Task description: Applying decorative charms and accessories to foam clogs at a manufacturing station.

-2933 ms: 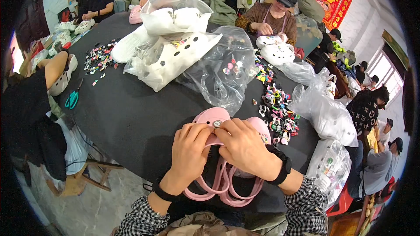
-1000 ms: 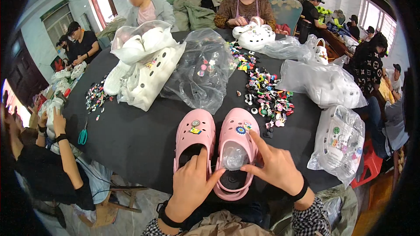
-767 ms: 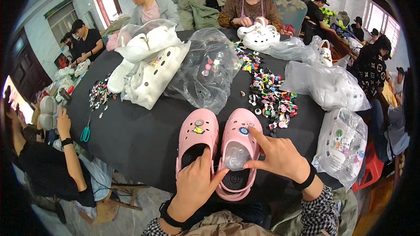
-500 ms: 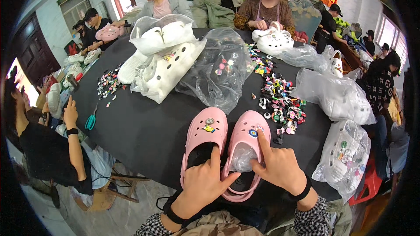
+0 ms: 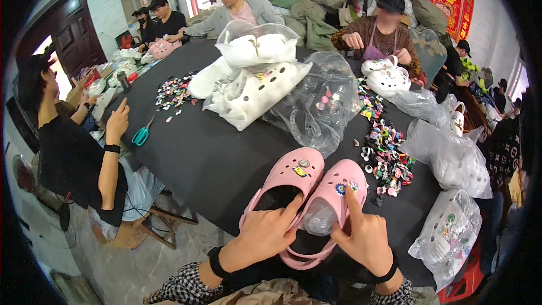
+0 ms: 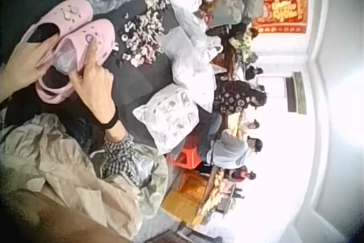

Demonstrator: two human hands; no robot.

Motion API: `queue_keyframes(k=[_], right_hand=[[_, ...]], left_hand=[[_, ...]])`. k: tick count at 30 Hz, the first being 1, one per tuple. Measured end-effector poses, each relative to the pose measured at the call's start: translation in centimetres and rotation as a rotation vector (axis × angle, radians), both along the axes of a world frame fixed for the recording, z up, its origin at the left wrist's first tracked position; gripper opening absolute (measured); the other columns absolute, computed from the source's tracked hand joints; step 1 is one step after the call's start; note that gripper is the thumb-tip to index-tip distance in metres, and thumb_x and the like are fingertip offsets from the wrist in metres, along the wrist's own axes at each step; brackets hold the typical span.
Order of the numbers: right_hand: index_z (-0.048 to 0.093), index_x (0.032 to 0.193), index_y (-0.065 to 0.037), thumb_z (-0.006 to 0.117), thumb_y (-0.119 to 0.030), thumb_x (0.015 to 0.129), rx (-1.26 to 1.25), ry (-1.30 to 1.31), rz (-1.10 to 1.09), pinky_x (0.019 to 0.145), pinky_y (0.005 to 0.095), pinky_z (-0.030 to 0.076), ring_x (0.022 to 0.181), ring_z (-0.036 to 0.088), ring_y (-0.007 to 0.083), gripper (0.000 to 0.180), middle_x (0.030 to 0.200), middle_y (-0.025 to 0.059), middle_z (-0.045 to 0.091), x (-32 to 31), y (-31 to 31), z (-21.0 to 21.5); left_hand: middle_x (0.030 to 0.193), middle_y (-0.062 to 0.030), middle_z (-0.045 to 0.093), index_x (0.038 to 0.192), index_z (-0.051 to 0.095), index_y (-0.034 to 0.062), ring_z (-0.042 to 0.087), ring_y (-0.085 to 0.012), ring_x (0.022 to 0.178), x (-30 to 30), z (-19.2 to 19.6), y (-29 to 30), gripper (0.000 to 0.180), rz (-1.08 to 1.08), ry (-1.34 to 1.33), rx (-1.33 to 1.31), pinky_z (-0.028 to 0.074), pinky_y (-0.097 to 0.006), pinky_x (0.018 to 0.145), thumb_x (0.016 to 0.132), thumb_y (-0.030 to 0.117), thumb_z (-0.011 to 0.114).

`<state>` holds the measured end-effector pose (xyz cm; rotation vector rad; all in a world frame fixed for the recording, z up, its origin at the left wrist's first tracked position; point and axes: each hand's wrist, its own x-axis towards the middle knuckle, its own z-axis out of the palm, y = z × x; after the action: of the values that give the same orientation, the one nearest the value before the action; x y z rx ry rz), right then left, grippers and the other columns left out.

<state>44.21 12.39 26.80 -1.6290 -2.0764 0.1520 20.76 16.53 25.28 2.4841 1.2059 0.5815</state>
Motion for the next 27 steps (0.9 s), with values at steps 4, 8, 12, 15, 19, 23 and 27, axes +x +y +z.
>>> queue_keyframes(k=[4,8,12,15,19,23,27], right_hand=[[0.032,0.148,0.008,0.071,-0.028,0.083,-0.054,0.082,0.095,0.049,0.0450,0.053,0.049,0.066,0.0348,0.084,0.057,0.0158,0.064,-2.6,0.6,-1.0],[0.031,0.148,0.008,0.070,-0.027,0.085,-0.126,0.125,0.164,0.050,0.0459,0.054,0.052,0.067,0.0346,0.081,0.058,0.0149,0.065,-6.3,1.3,-0.9],[0.034,0.148,0.006,0.068,-0.020,0.087,-0.073,0.157,0.287,0.051,0.0439,0.053,0.054,0.067,0.0325,0.075,0.067,0.0131,0.067,-9.7,2.7,-1.3],[0.038,0.148,0.003,0.067,-0.013,0.087,-0.024,0.066,0.312,0.053,0.0422,0.052,0.059,0.067,0.0316,0.070,0.076,0.0126,0.069,-12.4,3.7,-0.7],[0.041,0.148,-0.001,0.065,-0.011,0.088,0.003,0.096,0.351,0.055,0.0436,0.053,0.062,0.067,0.0327,0.066,0.079,0.0137,0.068,-13.2,4.8,-0.3],[0.040,0.149,-0.001,0.067,-0.008,0.087,-0.050,0.109,0.354,0.059,0.0404,0.054,0.067,0.067,0.0321,0.068,0.081,0.0139,0.067,-12.8,4.4,-0.2],[0.042,0.149,-0.003,0.069,-0.003,0.087,-0.194,0.280,0.430,0.066,0.0363,0.056,0.072,0.068,0.0258,0.068,0.090,0.0126,0.066,-11.7,4.3,0.1]], left_hand=[[0.077,-0.0137,0.069,0.144,0.048,0.0040,0.068,-0.0339,0.066,-3.1,0.8,0.3,0.071,0.004,0.013,0.073,0.054,-0.045,0.059,0.077,0.015,0.069],[0.077,-0.0129,0.068,0.144,0.049,0.0084,0.068,-0.0333,0.067,-6.9,1.7,0.6,0.070,0.055,0.114,0.074,0.054,-0.045,0.061,0.077,0.014,0.069],[0.081,-0.0119,0.068,0.142,0.052,0.0112,0.068,-0.0300,0.076,-10.3,1.6,1.4,0.066,0.175,0.157,0.157,0.053,-0.042,0.069,0.077,0.012,0.068],[0.086,-0.0140,0.067,0.142,0.052,0.0103,0.067,-0.0333,0.083,-12.5,1.0,2.3,0.068,0.228,0.156,0.181,0.053,-0.044,0.073,0.077,0.018,0.071],[0.085,-0.0140,0.066,0.125,0.059,0.0085,0.066,-0.0344,0.083,-13.4,0.4,2.9,0.052,0.267,0.055,0.191,0.053,-0.045,0.073,0.076,0.017,0.072],[0.084,-0.0130,0.067,0.099,0.059,0.0074,0.066,-0.0326,0.081,-12.4,-0.9,4.6,0.030,0.278,0.032,0.211,0.052,-0.045,0.069,0.075,0.017,0.073],[0.083,-0.0144,0.065,0.093,0.059,0.0057,0.065,-0.0360,0.085,-12.9,-1.2,5.1,0.023,0.292,-0.033,0.240,0.050,-0.048,0.071,0.073,0.013,0.069]])
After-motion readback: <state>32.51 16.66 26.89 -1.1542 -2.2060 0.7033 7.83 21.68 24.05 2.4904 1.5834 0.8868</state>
